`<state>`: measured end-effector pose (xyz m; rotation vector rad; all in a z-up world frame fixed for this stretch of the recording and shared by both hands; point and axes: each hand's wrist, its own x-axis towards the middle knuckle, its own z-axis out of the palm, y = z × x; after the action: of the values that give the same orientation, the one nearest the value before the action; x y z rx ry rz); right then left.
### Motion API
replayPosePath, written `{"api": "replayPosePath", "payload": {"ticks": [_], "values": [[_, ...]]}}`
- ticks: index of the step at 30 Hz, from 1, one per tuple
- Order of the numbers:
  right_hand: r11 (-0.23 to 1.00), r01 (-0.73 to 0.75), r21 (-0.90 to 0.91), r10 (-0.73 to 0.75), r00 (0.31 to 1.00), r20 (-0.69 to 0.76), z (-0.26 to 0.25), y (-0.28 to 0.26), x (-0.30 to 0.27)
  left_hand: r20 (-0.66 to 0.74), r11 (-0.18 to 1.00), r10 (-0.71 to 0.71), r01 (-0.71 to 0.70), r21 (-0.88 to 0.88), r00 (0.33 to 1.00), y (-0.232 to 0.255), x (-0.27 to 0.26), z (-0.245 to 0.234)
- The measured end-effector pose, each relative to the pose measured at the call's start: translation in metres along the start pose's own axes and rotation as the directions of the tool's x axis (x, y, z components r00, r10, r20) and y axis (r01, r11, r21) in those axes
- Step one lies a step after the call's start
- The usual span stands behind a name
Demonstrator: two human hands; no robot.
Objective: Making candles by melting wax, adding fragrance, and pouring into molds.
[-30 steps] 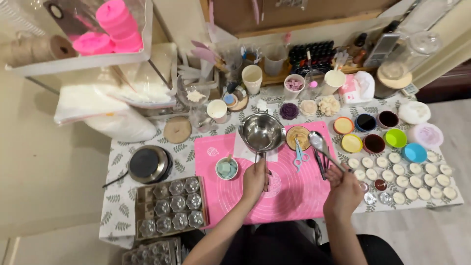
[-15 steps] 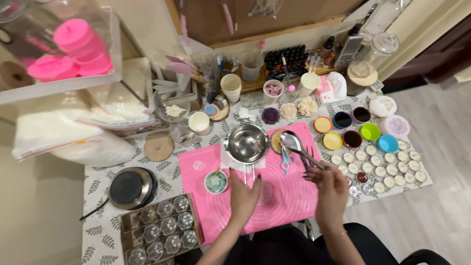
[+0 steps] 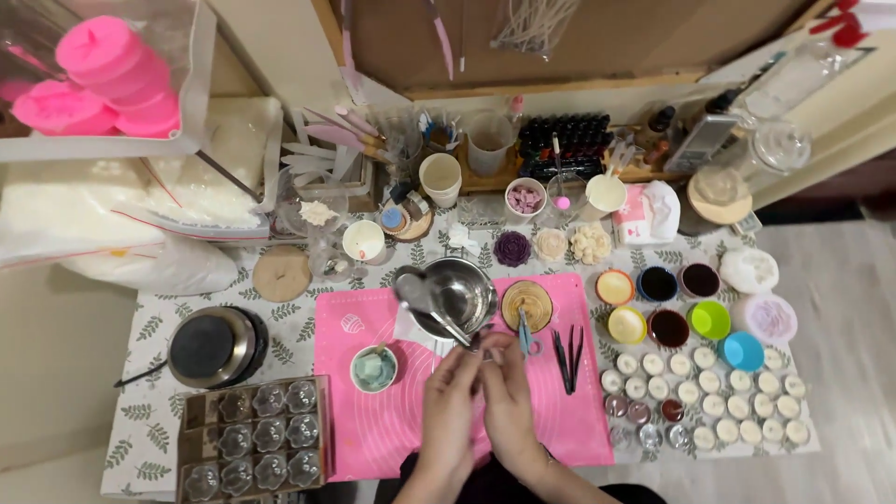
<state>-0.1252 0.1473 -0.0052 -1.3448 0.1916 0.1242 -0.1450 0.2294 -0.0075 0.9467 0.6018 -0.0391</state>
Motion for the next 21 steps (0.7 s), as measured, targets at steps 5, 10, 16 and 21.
{"api": "replayPosePath", "payload": {"ticks": [5, 10, 16, 21], "values": [[0.909, 0.127, -0.397, -0.088, 0.989, 0.116, -0.032, -0.013, 0.093, -0.177, 0.999, -0.041, 0.040, -0.005, 0.983, 0.055, 0.010, 0.024], [0.290, 0.574, -0.766, -0.306, 0.814, 0.494, -0.048, 0.025, 0.242, -0.272, 0.997, -0.050, 0.064, 0.044, 0.961, 0.071, 0.009, 0.023], [-0.129, 0.812, -0.569, -0.144, 0.552, 0.821, -0.014, 0.060, 0.286, -0.302, 0.992, -0.109, 0.121, 0.021, 0.947, 0.083, -0.003, 0.032], [-0.007, 0.797, -0.604, -0.213, 0.589, 0.779, -0.029, 0.045, 0.280, -0.285, 0.994, -0.098, 0.109, 0.021, 0.953, 0.099, -0.014, 0.035]]}}
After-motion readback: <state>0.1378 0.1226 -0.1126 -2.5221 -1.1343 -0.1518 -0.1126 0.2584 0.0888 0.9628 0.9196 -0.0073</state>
